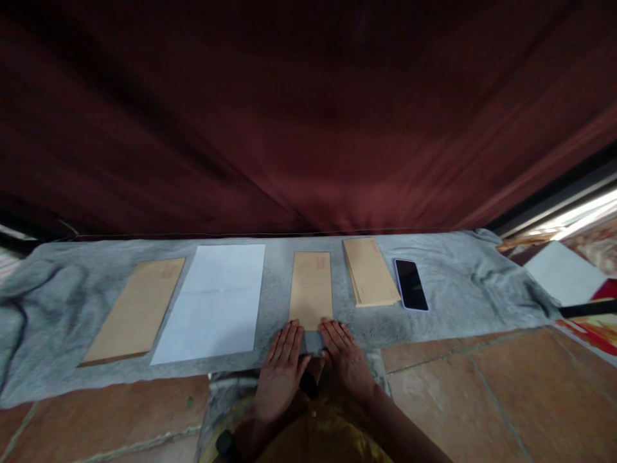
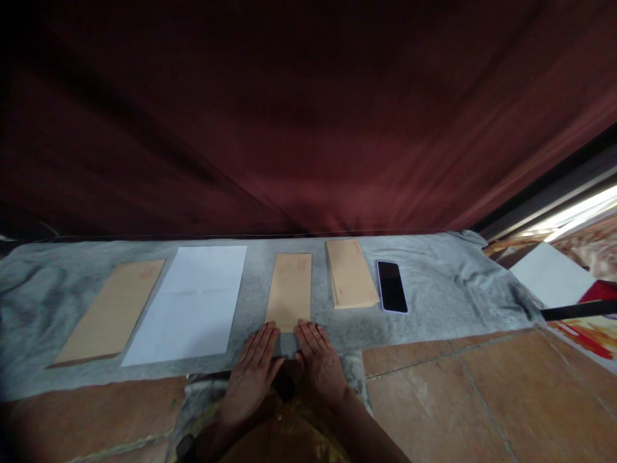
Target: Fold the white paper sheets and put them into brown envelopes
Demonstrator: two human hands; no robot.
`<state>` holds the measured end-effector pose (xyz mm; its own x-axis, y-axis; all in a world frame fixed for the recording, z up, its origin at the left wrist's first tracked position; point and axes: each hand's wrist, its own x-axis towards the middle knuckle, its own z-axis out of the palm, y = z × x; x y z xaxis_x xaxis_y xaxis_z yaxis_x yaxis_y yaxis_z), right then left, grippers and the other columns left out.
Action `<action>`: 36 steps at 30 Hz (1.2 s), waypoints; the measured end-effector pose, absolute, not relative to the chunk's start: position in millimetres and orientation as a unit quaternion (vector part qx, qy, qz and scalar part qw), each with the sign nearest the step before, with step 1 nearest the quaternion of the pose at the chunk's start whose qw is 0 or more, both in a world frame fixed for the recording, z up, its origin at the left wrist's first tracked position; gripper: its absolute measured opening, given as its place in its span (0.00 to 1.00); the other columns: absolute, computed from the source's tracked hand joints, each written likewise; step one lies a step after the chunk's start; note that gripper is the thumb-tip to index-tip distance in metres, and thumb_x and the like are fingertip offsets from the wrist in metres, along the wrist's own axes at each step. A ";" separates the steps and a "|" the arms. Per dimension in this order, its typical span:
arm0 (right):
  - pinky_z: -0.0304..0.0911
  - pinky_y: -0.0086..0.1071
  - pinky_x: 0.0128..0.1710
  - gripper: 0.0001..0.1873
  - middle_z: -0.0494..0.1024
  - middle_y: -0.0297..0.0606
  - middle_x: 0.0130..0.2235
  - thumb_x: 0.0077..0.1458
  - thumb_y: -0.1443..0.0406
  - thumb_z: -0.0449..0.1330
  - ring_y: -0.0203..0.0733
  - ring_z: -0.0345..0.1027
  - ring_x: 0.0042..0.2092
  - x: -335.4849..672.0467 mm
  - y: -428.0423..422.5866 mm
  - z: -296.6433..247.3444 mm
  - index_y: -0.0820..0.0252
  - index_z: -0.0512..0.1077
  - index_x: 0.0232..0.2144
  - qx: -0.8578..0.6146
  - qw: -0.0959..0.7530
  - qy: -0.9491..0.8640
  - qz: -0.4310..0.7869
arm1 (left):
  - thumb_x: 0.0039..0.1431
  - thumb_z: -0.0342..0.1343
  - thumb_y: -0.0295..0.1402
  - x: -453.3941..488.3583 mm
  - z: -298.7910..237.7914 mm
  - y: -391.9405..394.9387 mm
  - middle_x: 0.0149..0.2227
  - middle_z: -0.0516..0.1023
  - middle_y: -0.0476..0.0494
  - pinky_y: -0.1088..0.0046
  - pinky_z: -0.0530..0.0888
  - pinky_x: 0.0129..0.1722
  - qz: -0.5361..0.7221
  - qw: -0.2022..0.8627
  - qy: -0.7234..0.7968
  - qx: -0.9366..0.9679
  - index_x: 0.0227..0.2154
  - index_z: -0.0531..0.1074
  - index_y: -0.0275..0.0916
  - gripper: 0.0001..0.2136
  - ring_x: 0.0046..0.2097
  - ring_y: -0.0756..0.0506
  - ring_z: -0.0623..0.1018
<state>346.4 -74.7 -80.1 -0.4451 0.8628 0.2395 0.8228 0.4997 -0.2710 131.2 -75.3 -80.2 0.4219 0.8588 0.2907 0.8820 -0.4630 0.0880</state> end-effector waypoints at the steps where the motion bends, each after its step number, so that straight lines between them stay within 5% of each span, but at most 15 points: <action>1: 0.58 0.49 0.67 0.30 0.62 0.47 0.68 0.69 0.64 0.50 0.47 0.54 0.69 349.5 -75.9 -80.9 0.63 0.53 0.70 -0.498 0.177 -0.847 0.050 | 0.68 0.50 0.39 131.3 -80.4 -75.7 0.67 0.64 0.34 0.57 0.65 0.66 -0.151 0.041 -0.518 -0.841 0.66 0.61 0.33 0.27 0.68 0.38 0.65; 8: 0.64 0.48 0.63 0.27 0.67 0.47 0.65 0.69 0.65 0.50 0.48 0.60 0.67 350.5 -74.4 -67.4 0.64 0.57 0.68 -0.514 0.203 -0.833 0.040 | 0.67 0.50 0.39 130.2 -79.0 -73.5 0.66 0.65 0.34 0.57 0.67 0.64 -0.143 0.063 -0.511 -0.846 0.64 0.64 0.32 0.26 0.66 0.38 0.67; 18: 0.56 0.45 0.68 0.27 0.66 0.43 0.66 0.67 0.59 0.56 0.44 0.58 0.67 300.1 -20.4 -54.3 0.60 0.63 0.65 -0.405 0.204 -0.886 0.097 | 0.66 0.51 0.38 128.1 -77.8 -74.9 0.64 0.68 0.32 0.51 0.66 0.65 -0.153 0.054 -0.493 -0.855 0.60 0.69 0.35 0.23 0.65 0.36 0.69; 26: 0.56 0.45 0.68 0.24 0.64 0.44 0.67 0.68 0.63 0.54 0.45 0.56 0.68 318.0 20.8 -61.2 0.60 0.65 0.63 -0.429 0.181 -0.882 0.071 | 0.65 0.51 0.41 127.5 -83.4 -76.3 0.68 0.64 0.35 0.55 0.59 0.68 -0.163 0.081 -0.500 -0.847 0.67 0.60 0.36 0.29 0.68 0.37 0.64; 36: 0.56 0.46 0.67 0.22 0.69 0.44 0.64 0.69 0.64 0.52 0.43 0.59 0.67 316.4 95.2 -64.6 0.60 0.67 0.62 -0.471 0.192 -0.859 0.058 | 0.64 0.52 0.40 125.0 -83.5 -75.8 0.68 0.62 0.35 0.55 0.56 0.69 -0.145 0.098 -0.492 -0.853 0.66 0.61 0.36 0.29 0.69 0.37 0.62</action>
<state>316.4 95.2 -64.6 -0.4830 0.8313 0.2749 0.7869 0.5498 -0.2802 125.0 -75.8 -83.5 0.4745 0.8106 0.3433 0.8672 -0.4973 -0.0243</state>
